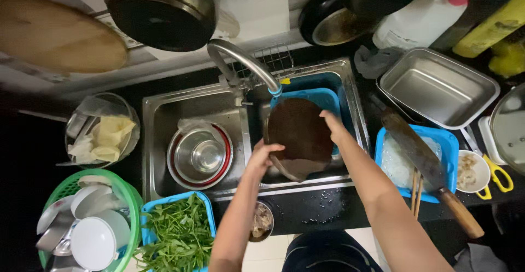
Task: The person chops shallots and garlic on a round wooden cutting board, scrapes the pieces into a small plate using a knife, and then washes the cutting board in the sink.
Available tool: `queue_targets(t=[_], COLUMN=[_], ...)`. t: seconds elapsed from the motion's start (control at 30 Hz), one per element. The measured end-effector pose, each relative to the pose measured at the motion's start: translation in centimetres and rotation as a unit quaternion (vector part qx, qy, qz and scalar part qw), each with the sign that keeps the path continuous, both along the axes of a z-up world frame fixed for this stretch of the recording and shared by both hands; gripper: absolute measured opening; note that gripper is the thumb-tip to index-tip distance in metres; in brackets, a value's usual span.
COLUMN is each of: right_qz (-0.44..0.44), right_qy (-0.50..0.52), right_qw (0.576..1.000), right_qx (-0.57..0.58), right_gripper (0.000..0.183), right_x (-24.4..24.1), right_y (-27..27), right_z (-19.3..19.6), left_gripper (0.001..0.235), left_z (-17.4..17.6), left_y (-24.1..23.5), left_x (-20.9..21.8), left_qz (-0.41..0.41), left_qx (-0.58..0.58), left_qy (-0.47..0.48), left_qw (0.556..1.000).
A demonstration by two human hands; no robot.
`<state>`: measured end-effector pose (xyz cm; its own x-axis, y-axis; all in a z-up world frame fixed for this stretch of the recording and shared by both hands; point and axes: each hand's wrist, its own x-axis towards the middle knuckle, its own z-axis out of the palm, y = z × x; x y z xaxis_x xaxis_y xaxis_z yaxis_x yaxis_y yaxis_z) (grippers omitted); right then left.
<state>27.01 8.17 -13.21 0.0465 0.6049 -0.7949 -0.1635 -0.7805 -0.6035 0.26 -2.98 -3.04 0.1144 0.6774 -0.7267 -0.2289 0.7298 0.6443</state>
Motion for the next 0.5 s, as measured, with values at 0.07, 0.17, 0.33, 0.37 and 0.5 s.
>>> queue_targets(t=[0.07,0.17,0.33,0.37,0.5], right_qz=[0.084,0.242,0.394,0.396,0.36], right_qy=[-0.131,-0.247,-0.373,-0.37,-0.334], right_qw=[0.98,0.89,0.719,0.718,0.768], right_qx=[0.127,0.297,0.434,0.436,0.411], right_gripper=[0.059,0.07,0.106,0.106,0.061], right_x=[-2.4,-5.2,-9.3,-9.7,-10.8], right_y=[-1.4,-6.5,-11.6,-9.9,-3.0], right_z=[1.0,2.3,5.3,6.5,7.8], left_gripper=[0.051,0.052,0.043,0.04,0.045], left_z=[-0.6,-0.8,-0.1,0.6,3.9], left_y=[-1.2,-1.3,-1.7,-1.4,-2.0], left_x=[1.8,2.7,2.6,2.3,3.1], left_qz=[0.118,0.194,0.218,0.213,0.218], left_qx=[0.056,0.051,0.067,0.091,0.074], left_qy=[-0.02,-0.045,-0.05,-0.048,0.004], left_qw=[0.991,0.979,0.972,0.972,0.973])
